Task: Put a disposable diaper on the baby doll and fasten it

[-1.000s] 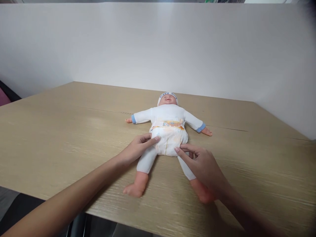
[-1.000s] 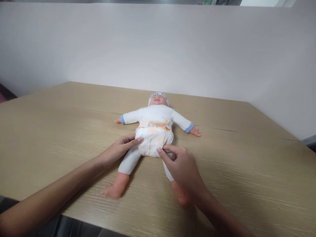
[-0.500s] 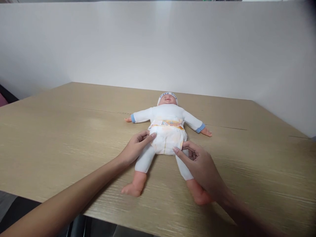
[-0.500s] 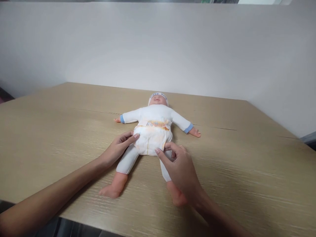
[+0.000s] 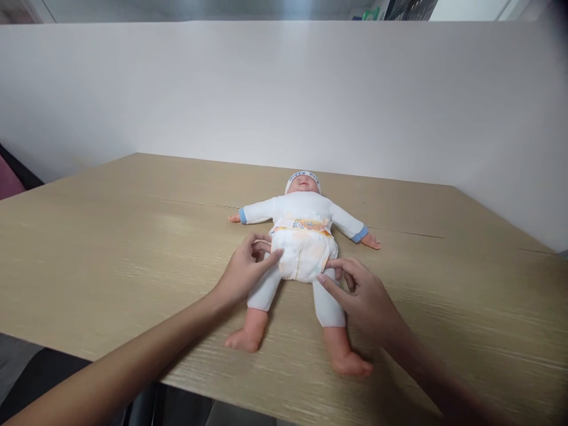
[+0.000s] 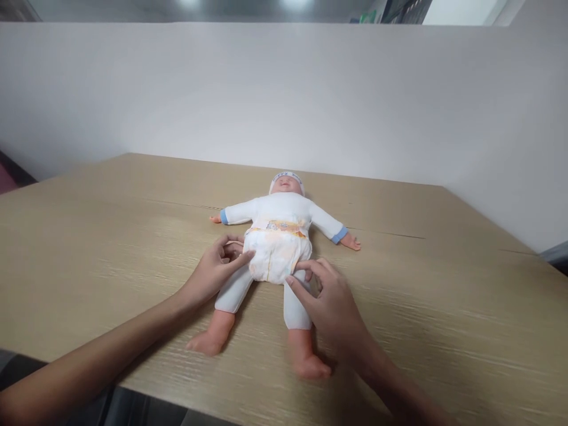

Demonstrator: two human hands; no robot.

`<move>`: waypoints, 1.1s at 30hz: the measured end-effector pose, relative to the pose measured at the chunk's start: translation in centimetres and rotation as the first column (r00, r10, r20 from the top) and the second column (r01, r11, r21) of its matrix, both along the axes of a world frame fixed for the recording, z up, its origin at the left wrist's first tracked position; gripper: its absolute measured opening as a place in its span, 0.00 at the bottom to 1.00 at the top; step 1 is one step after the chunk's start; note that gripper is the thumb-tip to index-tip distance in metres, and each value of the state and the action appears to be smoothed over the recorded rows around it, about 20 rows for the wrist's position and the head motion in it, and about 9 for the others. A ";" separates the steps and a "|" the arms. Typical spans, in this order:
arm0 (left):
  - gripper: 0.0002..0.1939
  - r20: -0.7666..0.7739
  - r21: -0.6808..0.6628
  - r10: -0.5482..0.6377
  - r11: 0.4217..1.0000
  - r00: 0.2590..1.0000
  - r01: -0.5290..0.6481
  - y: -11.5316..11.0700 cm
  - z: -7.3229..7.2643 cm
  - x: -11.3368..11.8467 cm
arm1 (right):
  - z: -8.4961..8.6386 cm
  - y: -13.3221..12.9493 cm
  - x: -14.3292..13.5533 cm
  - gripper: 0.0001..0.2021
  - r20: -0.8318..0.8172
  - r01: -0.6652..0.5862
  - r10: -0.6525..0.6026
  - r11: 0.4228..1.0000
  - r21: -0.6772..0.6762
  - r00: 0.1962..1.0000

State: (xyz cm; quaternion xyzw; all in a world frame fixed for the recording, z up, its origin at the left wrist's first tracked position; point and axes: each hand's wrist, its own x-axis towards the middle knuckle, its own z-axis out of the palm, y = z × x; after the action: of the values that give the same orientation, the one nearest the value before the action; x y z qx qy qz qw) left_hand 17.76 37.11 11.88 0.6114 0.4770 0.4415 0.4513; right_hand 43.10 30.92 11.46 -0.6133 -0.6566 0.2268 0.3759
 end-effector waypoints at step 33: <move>0.36 -0.740 0.531 0.321 0.819 0.591 0.219 16.5 -2.6 -4.3 | -5.4 17.5 10.4 0.30 0.563 -0.201 -0.057 0.900 0.386 0.825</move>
State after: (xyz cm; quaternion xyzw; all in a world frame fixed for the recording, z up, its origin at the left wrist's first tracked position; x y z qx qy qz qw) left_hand 13.49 53.64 9.30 0.8336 0.4906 0.2518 -0.0326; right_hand 53.52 48.41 6.07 -0.5284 -0.7943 -0.0991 0.2829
